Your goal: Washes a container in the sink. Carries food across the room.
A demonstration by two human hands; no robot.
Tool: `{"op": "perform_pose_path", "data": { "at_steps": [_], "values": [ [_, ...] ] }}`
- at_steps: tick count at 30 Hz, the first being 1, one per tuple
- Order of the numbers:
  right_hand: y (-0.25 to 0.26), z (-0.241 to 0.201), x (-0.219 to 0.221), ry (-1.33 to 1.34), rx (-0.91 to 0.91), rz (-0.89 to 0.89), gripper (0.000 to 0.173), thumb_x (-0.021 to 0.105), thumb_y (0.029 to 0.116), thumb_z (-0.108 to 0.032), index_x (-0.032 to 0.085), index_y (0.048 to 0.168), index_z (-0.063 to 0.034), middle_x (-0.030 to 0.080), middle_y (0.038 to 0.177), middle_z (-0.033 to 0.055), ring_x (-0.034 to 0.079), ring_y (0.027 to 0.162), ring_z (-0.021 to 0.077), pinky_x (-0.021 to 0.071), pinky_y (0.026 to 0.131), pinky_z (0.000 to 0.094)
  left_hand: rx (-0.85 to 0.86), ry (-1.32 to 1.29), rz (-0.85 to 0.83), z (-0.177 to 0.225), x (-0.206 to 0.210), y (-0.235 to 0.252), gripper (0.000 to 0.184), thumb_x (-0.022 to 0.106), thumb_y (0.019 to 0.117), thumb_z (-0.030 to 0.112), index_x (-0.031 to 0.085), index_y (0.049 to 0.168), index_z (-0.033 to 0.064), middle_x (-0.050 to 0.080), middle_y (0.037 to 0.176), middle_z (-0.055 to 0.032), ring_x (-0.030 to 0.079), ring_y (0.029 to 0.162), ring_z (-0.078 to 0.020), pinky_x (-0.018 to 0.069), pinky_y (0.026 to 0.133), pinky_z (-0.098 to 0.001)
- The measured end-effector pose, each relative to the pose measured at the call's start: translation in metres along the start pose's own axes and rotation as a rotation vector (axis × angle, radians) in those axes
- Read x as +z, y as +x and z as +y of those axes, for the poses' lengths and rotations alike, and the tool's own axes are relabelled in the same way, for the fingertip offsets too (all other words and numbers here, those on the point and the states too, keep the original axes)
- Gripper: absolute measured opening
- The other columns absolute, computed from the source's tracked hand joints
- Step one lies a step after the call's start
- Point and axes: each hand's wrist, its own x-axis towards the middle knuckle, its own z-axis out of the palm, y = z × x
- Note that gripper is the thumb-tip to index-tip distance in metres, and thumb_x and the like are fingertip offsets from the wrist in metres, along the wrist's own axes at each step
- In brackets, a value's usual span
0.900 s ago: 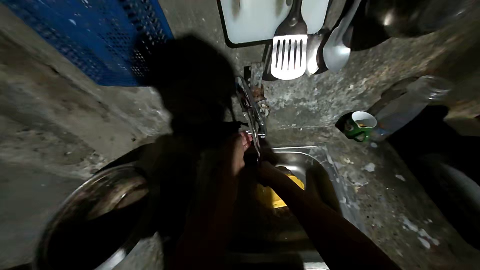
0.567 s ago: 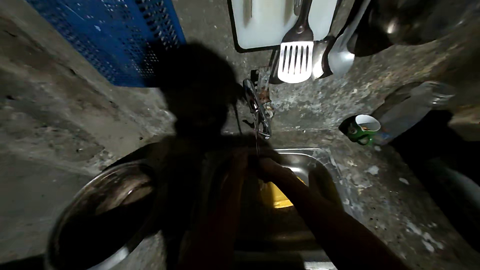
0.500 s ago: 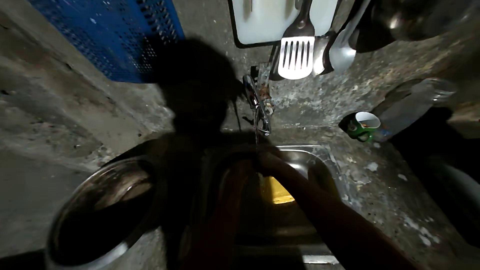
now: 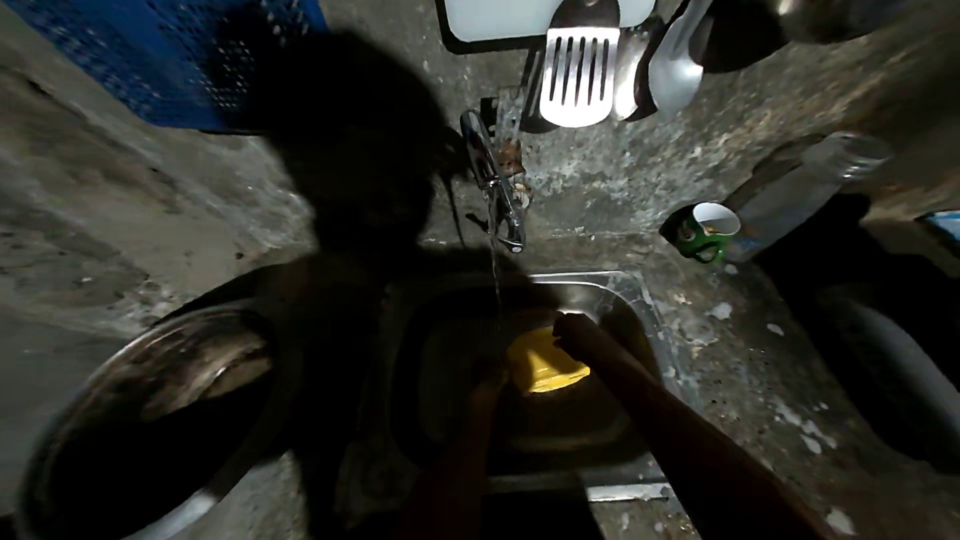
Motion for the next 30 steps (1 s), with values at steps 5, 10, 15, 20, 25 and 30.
{"op": "perform_pose_path", "data": {
  "at_steps": [5,10,15,20,25,30],
  "values": [
    [-0.034,0.005,0.068,0.057,-0.110,0.050,0.069,0.071,0.0949,-0.025,0.042,0.155,-0.0077,0.040,0.158,0.0232,0.044,0.142,0.0412,0.0415,0.113,0.0571,0.060,0.018,-0.073,0.038,-0.029,-0.024,0.042,0.057,0.1059,0.026,0.058,0.135,-0.0038,0.061,0.133,-0.0231,0.060,0.121,-0.0307,0.0465,0.105,-0.0449],
    [-0.051,0.007,0.072,0.021,-0.149,0.303,0.048,0.046,0.1080,-0.019,0.045,0.154,-0.0060,0.050,0.152,0.0210,0.050,0.138,0.0391,0.0450,0.110,0.0546,0.100,-0.295,0.017,0.089,-0.043,-0.049,0.036,0.065,0.1003,0.016,0.059,0.129,-0.0035,0.065,0.107,-0.0172,0.062,0.088,-0.0213,0.0535,0.081,-0.0358],
    [-0.050,0.026,0.043,0.136,-0.175,0.473,0.054,0.060,0.1031,-0.030,0.047,0.152,-0.0101,0.053,0.149,0.0185,0.054,0.133,0.0374,0.0478,0.106,0.0559,0.238,-0.217,0.044,0.144,-0.049,-0.056,0.030,0.072,0.0954,0.020,0.067,0.115,-0.0031,0.068,0.099,-0.0143,0.063,0.084,-0.0203,0.0541,0.078,-0.0387],
    [-0.053,0.015,0.011,0.150,-0.168,0.660,0.039,0.060,0.1022,-0.020,0.062,0.136,-0.0009,0.065,0.130,0.0232,0.065,0.118,0.0393,0.0540,0.098,0.0539,0.191,-0.417,0.015,0.179,-0.060,-0.060,0.020,0.067,0.0983,0.015,0.065,0.110,-0.0017,0.062,0.082,-0.0054,0.054,0.062,-0.0074,0.0471,0.057,-0.0207],
    [-0.046,0.023,-0.017,0.396,-0.040,0.663,0.035,0.071,0.0939,-0.015,0.066,0.122,0.0045,0.069,0.113,0.0248,0.069,0.102,0.0412,0.0548,0.091,0.0594,0.220,-0.544,-0.089,0.190,-0.069,-0.067,0.040,0.054,0.1068,0.032,0.055,0.131,-0.0011,0.066,0.102,-0.0098,0.064,0.082,-0.0110,0.0538,0.074,-0.0238],
    [-0.052,0.076,-0.020,0.850,0.116,0.743,0.019,0.064,0.0999,-0.013,0.068,0.106,0.0039,0.071,0.091,0.0174,0.071,0.077,0.0275,0.0596,0.076,0.0501,0.317,-0.095,-0.001,0.137,-0.073,-0.047,0.035,0.059,0.1047,0.024,0.061,0.128,-0.0025,0.068,0.110,-0.0173,0.067,0.092,-0.0210,0.0555,0.084,-0.0388]
  ]
}}
